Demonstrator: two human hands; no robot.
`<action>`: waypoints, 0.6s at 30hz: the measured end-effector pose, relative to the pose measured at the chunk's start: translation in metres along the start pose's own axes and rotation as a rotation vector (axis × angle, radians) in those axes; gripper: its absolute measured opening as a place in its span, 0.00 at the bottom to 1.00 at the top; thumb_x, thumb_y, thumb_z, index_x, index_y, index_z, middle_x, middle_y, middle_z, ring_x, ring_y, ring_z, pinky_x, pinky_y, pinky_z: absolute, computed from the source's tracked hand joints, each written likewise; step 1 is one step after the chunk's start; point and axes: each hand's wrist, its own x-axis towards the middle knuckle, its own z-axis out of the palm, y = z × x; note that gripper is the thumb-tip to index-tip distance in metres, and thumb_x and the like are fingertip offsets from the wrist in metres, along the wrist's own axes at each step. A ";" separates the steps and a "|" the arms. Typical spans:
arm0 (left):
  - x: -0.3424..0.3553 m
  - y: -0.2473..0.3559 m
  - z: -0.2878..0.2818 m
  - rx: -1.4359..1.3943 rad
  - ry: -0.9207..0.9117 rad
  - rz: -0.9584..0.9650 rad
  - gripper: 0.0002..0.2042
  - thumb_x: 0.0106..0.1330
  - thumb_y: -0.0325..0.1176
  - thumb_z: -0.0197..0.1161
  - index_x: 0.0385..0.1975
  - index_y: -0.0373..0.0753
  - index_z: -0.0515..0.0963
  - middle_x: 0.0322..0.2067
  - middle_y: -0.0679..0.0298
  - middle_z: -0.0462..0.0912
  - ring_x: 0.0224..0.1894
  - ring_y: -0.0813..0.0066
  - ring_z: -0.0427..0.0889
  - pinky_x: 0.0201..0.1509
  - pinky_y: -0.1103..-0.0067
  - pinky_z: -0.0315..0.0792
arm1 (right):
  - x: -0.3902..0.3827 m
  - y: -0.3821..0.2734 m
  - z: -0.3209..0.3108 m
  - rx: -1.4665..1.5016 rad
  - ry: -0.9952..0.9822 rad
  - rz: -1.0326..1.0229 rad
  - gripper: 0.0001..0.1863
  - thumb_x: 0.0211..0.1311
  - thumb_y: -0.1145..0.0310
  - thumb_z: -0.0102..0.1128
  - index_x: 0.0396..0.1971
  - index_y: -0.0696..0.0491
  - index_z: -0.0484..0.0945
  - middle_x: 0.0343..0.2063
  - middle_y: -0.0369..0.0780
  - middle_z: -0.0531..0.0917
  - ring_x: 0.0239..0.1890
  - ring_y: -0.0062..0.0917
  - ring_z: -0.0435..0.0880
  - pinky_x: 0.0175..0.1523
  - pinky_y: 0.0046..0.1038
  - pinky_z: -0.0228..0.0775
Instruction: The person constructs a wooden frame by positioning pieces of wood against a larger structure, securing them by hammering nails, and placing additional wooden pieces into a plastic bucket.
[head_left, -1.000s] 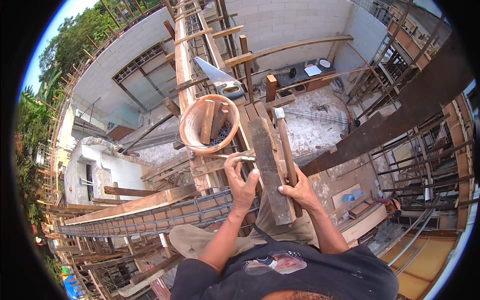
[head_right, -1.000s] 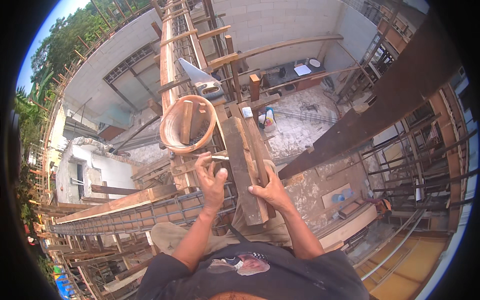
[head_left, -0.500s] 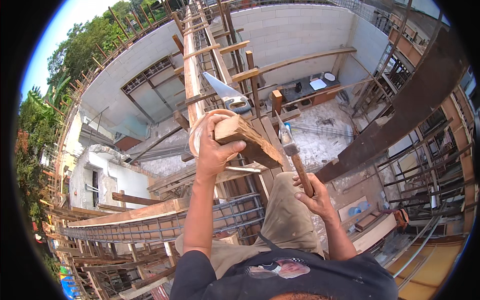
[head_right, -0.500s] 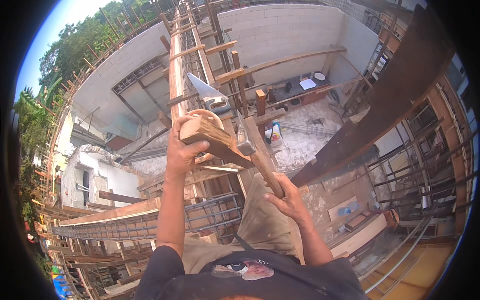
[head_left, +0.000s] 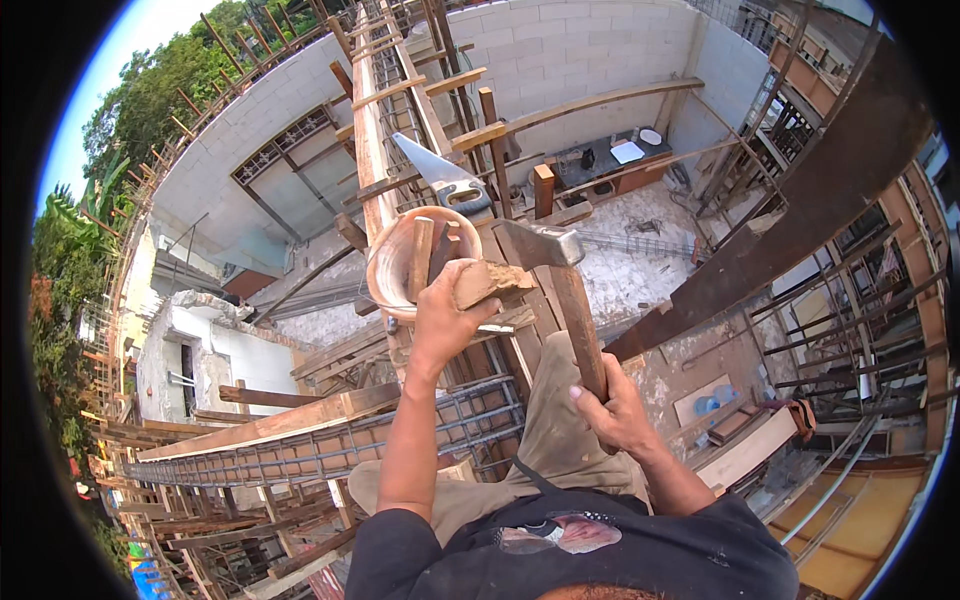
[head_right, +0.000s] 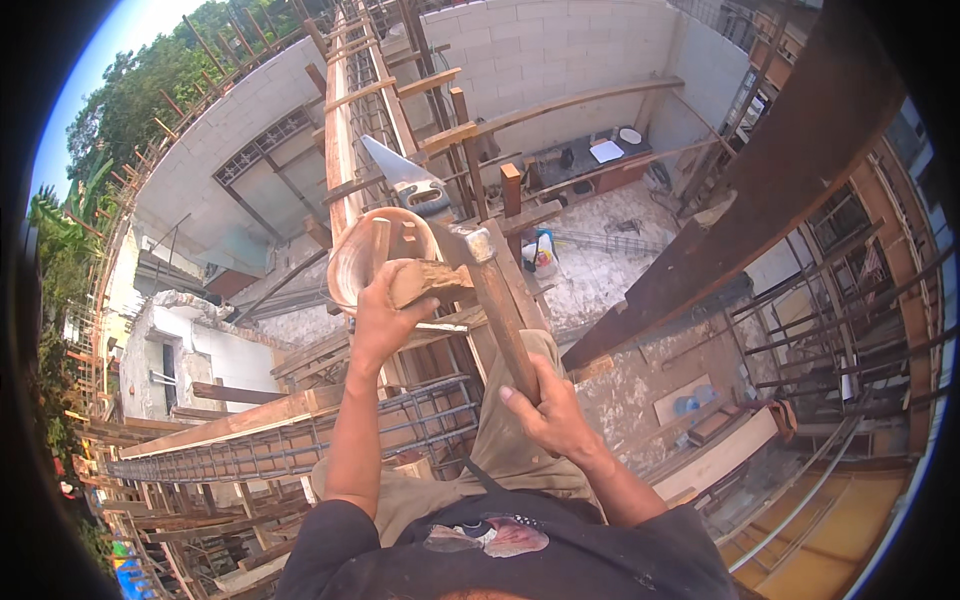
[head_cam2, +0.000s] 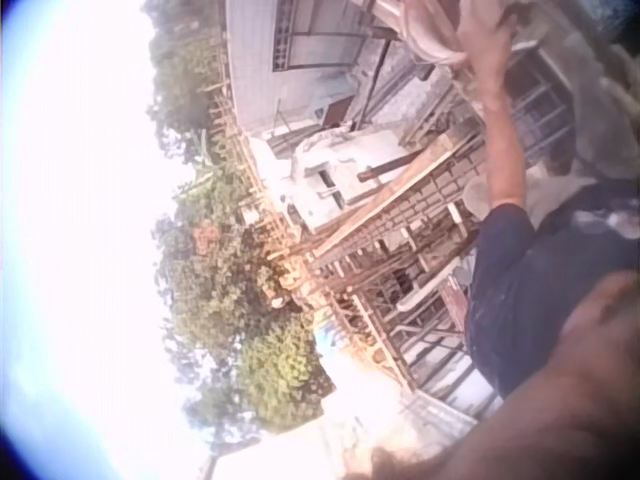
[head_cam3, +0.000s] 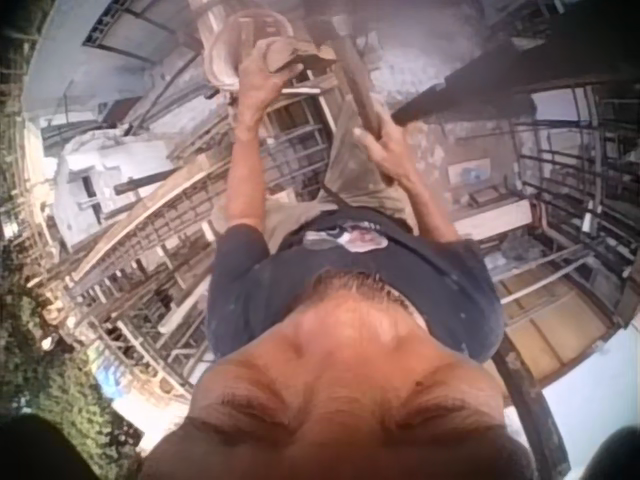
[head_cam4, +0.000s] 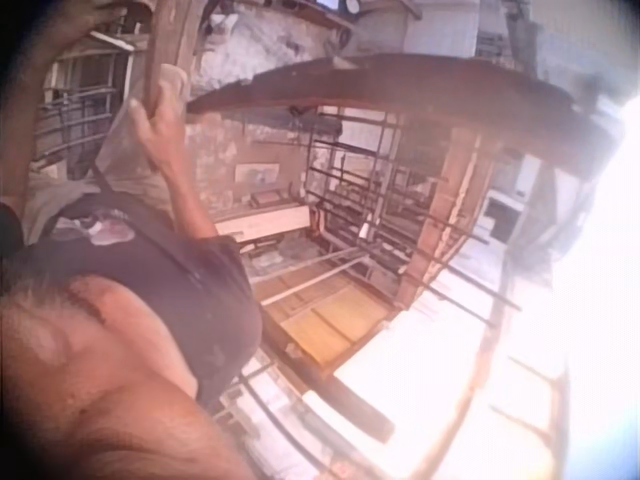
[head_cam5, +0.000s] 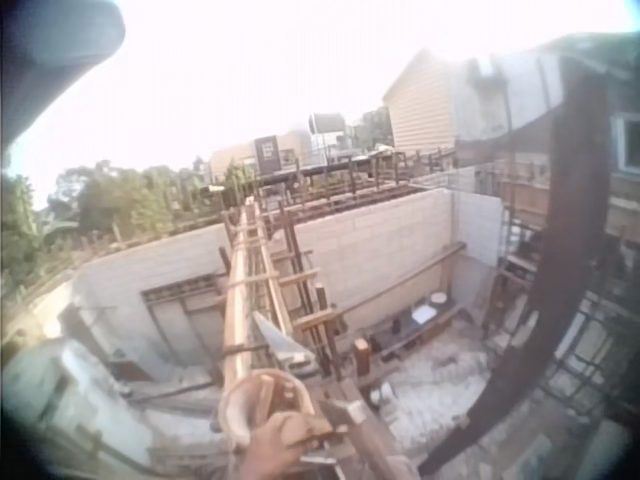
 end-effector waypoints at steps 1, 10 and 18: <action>-0.001 0.000 0.001 -0.002 -0.005 -0.003 0.28 0.51 0.27 0.79 0.54 0.34 0.77 0.42 0.57 0.87 0.46 0.70 0.86 0.54 0.73 0.78 | -0.001 -0.005 0.000 -0.022 0.057 -0.079 0.21 0.68 0.66 0.66 0.56 0.57 0.73 0.24 0.38 0.80 0.23 0.20 0.79 0.30 0.31 0.72; 0.003 0.002 0.004 -0.001 0.017 0.059 0.27 0.51 0.28 0.79 0.52 0.36 0.78 0.41 0.54 0.88 0.44 0.64 0.88 0.51 0.71 0.79 | 0.015 -0.003 0.002 -0.161 -0.116 0.056 0.19 0.70 0.59 0.63 0.49 0.58 0.72 0.23 0.45 0.79 0.29 0.34 0.82 0.37 0.37 0.72; -0.005 -0.002 0.004 0.043 0.030 0.088 0.26 0.52 0.28 0.78 0.52 0.36 0.77 0.40 0.54 0.88 0.43 0.64 0.88 0.50 0.71 0.79 | 0.000 -0.033 -0.011 0.182 0.193 -0.244 0.13 0.64 0.71 0.69 0.44 0.55 0.76 0.23 0.34 0.80 0.23 0.17 0.75 0.30 0.27 0.70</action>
